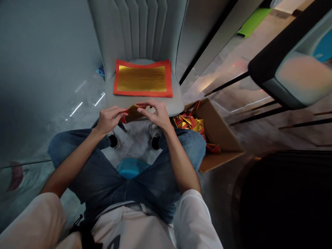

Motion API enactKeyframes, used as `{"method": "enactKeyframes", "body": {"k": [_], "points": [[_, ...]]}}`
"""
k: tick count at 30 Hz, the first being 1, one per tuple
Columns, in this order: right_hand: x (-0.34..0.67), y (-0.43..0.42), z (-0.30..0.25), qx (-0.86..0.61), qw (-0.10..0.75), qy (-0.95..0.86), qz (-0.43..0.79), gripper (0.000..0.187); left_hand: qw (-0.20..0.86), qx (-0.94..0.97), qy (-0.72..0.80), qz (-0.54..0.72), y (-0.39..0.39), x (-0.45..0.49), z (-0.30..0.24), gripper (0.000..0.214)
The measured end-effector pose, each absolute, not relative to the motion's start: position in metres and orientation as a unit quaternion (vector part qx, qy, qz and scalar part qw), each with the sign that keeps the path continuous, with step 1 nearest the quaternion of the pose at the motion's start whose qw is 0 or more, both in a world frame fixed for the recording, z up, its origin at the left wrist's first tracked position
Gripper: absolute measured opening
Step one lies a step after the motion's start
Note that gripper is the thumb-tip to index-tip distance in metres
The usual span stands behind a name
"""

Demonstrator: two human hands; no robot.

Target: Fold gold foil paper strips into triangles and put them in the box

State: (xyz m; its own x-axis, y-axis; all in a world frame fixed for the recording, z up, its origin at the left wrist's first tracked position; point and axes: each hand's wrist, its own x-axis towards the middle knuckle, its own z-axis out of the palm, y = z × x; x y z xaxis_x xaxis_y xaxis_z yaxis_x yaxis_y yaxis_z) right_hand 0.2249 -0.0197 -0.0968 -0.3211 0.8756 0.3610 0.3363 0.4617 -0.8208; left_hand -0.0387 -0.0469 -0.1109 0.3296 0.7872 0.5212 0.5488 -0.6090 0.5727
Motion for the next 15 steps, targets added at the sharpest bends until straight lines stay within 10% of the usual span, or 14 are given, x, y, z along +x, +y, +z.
{"method": "enactKeyframes", "body": {"k": [15], "points": [[0.211, -0.014, -0.122, -0.458, 0.371, -0.697, 0.41, 0.043, 0.456, 0.641, 0.495, 0.369, -0.052, -0.029, -0.142, 0.033]]}}
